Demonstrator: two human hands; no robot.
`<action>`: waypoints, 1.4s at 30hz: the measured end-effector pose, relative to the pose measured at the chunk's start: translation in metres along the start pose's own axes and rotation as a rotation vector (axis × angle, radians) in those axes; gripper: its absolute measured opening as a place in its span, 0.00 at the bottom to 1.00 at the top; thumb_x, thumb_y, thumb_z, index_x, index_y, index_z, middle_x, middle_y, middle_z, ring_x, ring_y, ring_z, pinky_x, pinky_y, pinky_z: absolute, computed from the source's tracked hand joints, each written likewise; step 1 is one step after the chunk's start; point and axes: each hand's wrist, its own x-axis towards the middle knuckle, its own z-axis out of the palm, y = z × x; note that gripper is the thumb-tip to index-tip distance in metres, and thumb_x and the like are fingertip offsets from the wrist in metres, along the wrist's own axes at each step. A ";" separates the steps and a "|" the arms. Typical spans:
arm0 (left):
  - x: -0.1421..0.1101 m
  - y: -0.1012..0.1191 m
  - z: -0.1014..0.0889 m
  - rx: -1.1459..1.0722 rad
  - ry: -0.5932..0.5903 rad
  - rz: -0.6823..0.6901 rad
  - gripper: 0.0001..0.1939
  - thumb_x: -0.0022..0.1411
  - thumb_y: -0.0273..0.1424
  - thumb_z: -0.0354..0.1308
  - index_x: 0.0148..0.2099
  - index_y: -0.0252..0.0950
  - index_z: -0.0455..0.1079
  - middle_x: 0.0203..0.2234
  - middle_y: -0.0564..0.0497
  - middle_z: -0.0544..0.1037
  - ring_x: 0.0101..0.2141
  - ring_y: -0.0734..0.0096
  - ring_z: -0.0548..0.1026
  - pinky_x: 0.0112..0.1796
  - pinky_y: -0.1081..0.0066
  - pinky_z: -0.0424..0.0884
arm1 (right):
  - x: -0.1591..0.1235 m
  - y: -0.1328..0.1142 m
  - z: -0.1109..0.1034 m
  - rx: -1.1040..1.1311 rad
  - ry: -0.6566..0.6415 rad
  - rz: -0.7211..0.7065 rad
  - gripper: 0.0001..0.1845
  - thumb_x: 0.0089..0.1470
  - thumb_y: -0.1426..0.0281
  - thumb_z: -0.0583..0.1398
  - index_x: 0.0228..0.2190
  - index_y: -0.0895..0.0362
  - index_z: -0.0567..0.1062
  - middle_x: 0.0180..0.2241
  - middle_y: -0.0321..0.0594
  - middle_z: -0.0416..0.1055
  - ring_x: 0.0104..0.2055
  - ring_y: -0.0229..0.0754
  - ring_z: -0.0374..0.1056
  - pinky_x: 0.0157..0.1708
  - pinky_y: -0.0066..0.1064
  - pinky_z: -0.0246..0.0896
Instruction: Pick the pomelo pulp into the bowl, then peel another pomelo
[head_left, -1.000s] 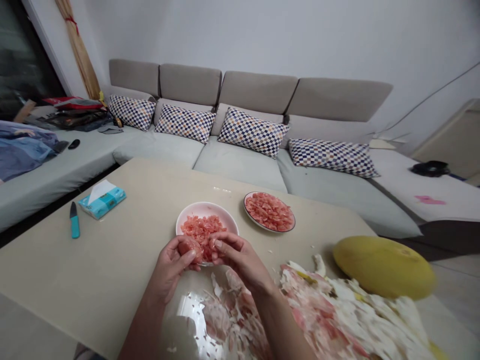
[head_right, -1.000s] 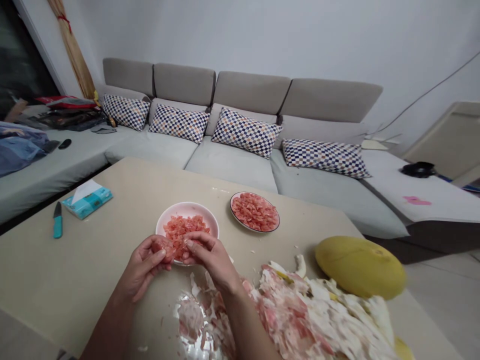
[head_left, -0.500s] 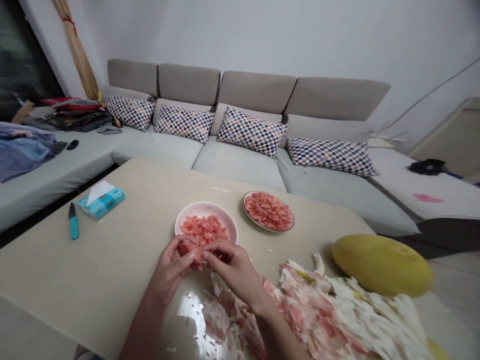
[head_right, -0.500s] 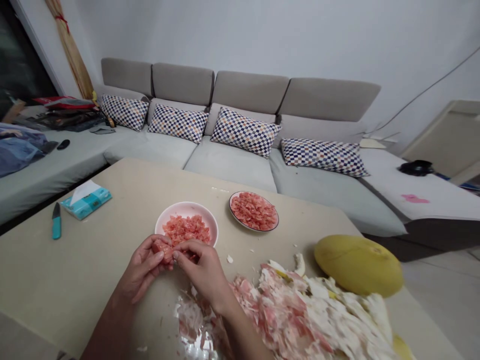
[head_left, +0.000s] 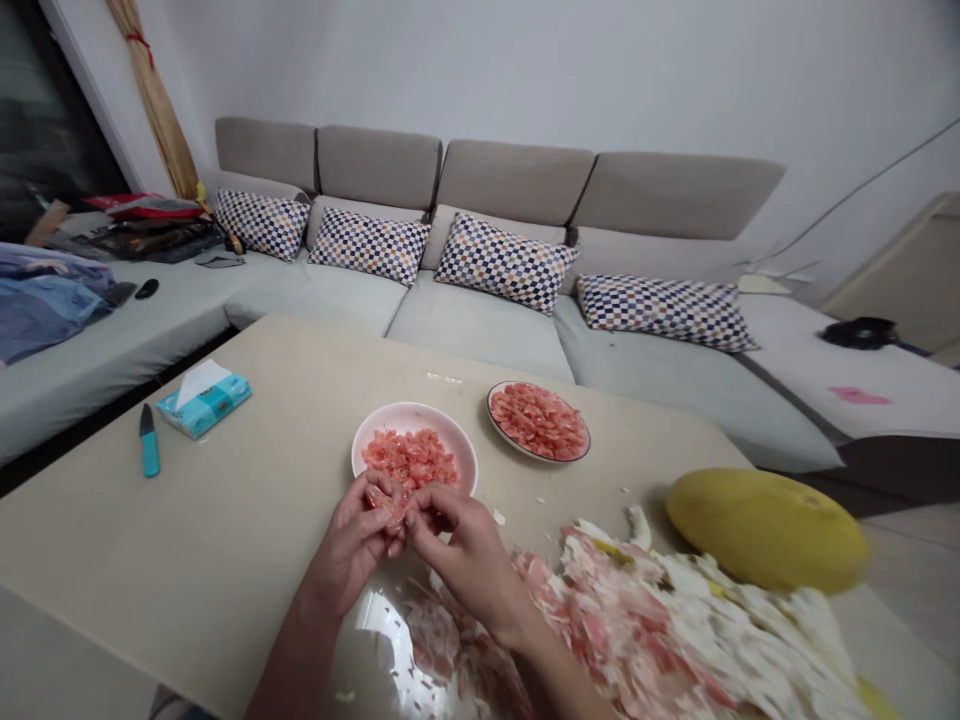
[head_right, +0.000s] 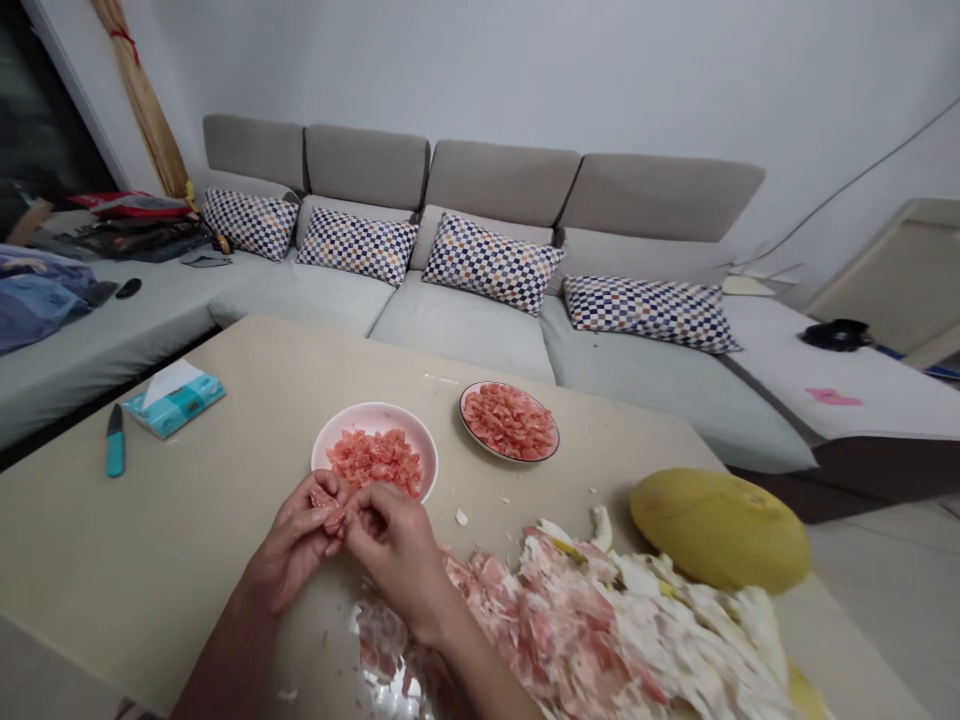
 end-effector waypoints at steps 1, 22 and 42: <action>0.000 0.000 0.000 -0.032 -0.014 -0.011 0.09 0.57 0.29 0.62 0.38 0.36 0.64 0.29 0.55 0.65 0.26 0.80 0.64 0.25 0.78 0.62 | 0.000 0.002 0.000 -0.028 0.024 -0.027 0.08 0.55 0.74 0.57 0.25 0.57 0.72 0.26 0.35 0.70 0.28 0.36 0.64 0.29 0.26 0.57; 0.004 -0.009 -0.013 0.361 0.241 0.095 0.21 0.52 0.36 0.70 0.47 0.37 0.70 0.40 0.48 0.76 0.42 0.67 0.75 0.45 0.70 0.70 | -0.019 -0.015 -0.047 -0.275 -0.147 0.096 0.08 0.53 0.71 0.63 0.24 0.55 0.71 0.22 0.32 0.68 0.25 0.35 0.61 0.25 0.26 0.54; -0.002 0.001 -0.005 0.467 0.120 0.021 0.17 0.50 0.35 0.70 0.41 0.37 0.73 0.35 0.50 0.77 0.36 0.68 0.75 0.39 0.70 0.73 | 0.007 0.008 -0.030 0.091 -0.053 0.070 0.11 0.56 0.61 0.63 0.31 0.55 0.81 0.35 0.41 0.77 0.39 0.43 0.70 0.42 0.35 0.64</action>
